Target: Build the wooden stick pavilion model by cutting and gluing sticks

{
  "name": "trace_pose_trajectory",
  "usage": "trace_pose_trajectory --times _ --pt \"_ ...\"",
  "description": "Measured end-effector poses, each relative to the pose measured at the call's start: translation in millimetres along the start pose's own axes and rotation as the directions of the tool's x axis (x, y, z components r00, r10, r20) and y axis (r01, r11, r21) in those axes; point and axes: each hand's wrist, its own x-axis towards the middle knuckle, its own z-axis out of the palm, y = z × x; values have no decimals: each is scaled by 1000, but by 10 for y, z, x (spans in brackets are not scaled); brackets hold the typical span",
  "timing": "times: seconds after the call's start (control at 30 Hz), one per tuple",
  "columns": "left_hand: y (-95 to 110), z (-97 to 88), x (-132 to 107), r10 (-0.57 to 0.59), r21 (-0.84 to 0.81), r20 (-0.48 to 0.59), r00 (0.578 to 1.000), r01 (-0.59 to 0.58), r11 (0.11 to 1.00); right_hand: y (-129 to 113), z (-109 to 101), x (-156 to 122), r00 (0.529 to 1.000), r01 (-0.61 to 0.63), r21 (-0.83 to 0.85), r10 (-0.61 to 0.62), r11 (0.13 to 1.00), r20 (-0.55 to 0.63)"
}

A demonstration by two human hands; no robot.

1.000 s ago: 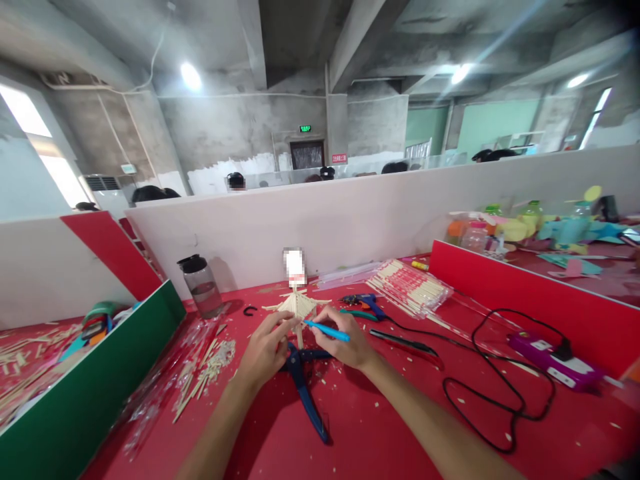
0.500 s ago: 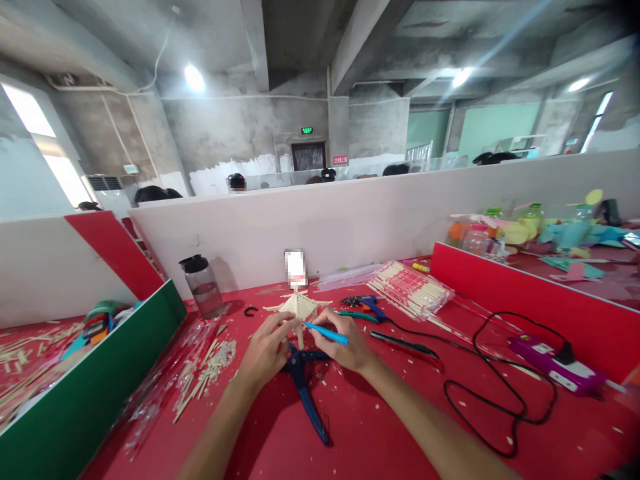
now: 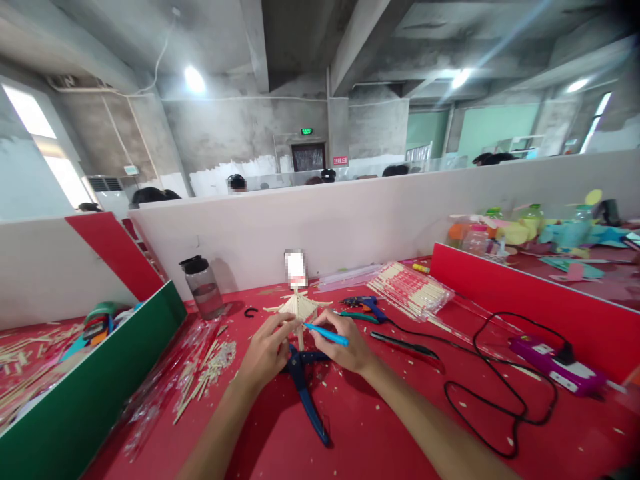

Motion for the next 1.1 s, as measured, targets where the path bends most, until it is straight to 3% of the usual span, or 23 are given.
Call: trace_pose_trajectory --times 0.37,0.5,0.77,1.1 --pt "16 -6 11 7 22 -3 1000 -7 1000 83 31 17 997 66 -133 -70 989 -21" --pt "9 3 11 4 32 5 1000 -4 999 86 72 43 996 84 -120 -84 989 8" --pt "6 -2 -1 -6 25 9 1000 6 1000 108 144 71 995 62 -75 -68 995 -78" --pt "-12 2 -10 -9 11 21 1000 9 1000 143 168 77 994 58 -63 -63 996 -84"
